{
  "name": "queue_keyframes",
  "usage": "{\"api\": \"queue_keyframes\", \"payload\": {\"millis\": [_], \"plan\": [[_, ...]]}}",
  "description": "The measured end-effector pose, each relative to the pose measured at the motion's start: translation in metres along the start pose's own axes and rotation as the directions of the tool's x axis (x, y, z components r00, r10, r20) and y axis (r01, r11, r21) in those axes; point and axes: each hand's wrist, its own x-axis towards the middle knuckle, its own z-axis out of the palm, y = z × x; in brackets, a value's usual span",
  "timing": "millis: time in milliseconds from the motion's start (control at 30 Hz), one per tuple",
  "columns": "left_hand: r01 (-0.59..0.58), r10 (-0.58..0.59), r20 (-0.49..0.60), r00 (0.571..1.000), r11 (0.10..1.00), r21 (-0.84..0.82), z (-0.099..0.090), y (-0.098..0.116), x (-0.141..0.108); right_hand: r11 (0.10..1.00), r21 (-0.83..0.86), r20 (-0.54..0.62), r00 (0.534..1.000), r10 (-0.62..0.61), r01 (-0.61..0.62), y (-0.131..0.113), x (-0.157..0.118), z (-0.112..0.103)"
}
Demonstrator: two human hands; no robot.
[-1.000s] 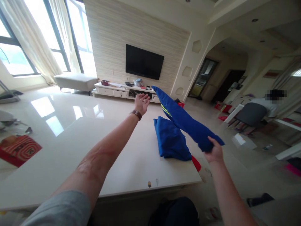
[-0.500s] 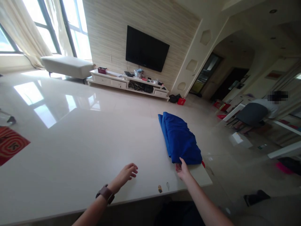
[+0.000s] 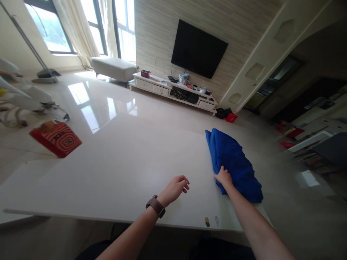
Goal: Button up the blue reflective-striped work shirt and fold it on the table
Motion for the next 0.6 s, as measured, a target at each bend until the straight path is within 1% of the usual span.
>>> {"api": "queue_keyframes", "payload": {"millis": [67, 133, 233, 300, 433, 500, 600], "plan": [[-0.080, 0.081, -0.020, 0.997, 0.997, 0.022, -0.004, 0.003, -0.004, 0.999, -0.024, -0.008, 1.000, -0.027, 0.027, -0.004, 0.001, 0.003], [-0.136, 0.137, -0.033, 0.990, 0.991, 0.015, -0.007, 0.007, -0.008, 0.997, -0.049, -0.005, 0.999, -0.053, 0.053, -0.004, -0.002, -0.001], [-0.143, 0.142, -0.045, 0.989, 0.989, -0.034, -0.008, 0.011, -0.011, 0.994, -0.076, 0.006, 0.996, -0.084, 0.085, -0.007, -0.013, -0.010], [-0.147, 0.145, -0.049, 0.988, 0.988, -0.052, -0.006, 0.013, -0.012, 0.990, -0.089, 0.014, 0.994, -0.110, 0.111, -0.015, -0.025, -0.013], [-0.195, 0.194, -0.048, 0.980, 0.980, -0.027, 0.000, 0.016, -0.015, 0.977, -0.094, 0.029, 0.982, -0.188, 0.190, -0.043, -0.060, -0.014], [-0.235, 0.237, -0.052, 0.970, 0.971, 0.038, 0.002, 0.018, -0.018, 0.968, -0.084, 0.037, 0.971, -0.235, 0.238, -0.061, -0.081, -0.013], [-0.305, 0.320, -0.074, 0.945, 0.939, 0.161, 0.002, 0.017, -0.020, 0.948, -0.046, 0.055, 0.948, -0.313, 0.316, -0.089, -0.116, -0.013]]}}
